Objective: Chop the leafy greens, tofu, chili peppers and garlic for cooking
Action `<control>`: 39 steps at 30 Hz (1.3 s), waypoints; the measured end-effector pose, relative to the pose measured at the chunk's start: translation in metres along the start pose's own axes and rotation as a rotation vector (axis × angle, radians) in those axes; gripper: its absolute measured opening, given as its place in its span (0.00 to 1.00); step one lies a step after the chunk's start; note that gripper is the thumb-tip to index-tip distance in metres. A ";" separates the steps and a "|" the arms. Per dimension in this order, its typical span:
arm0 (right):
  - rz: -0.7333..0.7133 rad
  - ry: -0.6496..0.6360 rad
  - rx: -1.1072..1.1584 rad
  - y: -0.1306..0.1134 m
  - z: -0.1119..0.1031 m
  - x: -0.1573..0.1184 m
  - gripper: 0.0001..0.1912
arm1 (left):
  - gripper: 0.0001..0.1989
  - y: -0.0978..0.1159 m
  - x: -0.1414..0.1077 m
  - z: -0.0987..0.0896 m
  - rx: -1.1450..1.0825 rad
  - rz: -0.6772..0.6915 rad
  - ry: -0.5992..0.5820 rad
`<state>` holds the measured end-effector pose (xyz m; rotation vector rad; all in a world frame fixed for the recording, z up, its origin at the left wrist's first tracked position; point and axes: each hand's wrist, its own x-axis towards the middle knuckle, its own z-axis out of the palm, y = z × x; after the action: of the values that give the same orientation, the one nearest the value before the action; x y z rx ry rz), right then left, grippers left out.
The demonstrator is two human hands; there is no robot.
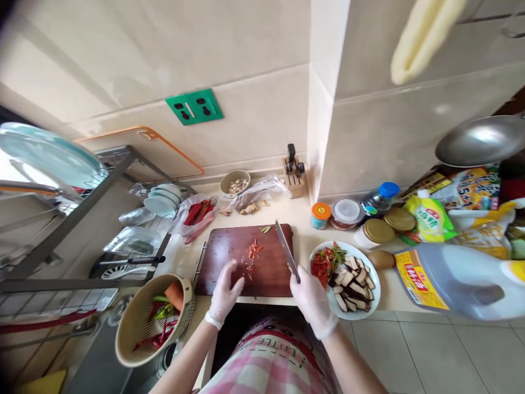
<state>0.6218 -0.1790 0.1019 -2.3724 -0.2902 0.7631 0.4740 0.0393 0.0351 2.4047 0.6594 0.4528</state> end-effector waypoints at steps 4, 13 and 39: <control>-0.187 0.065 -0.433 -0.049 0.004 0.056 0.10 | 0.37 -0.007 0.000 -0.004 0.192 0.082 -0.205; -0.288 -0.061 -0.595 -0.049 0.032 0.030 0.14 | 0.40 -0.018 0.046 0.008 0.299 0.036 -0.127; 0.231 -0.295 0.837 -0.012 0.100 -0.022 0.05 | 0.22 0.044 0.051 0.072 -0.218 0.009 -0.062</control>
<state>0.5452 -0.1283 0.0548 -1.5135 0.1721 1.0831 0.5636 0.0037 0.0157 2.2067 0.5430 0.4289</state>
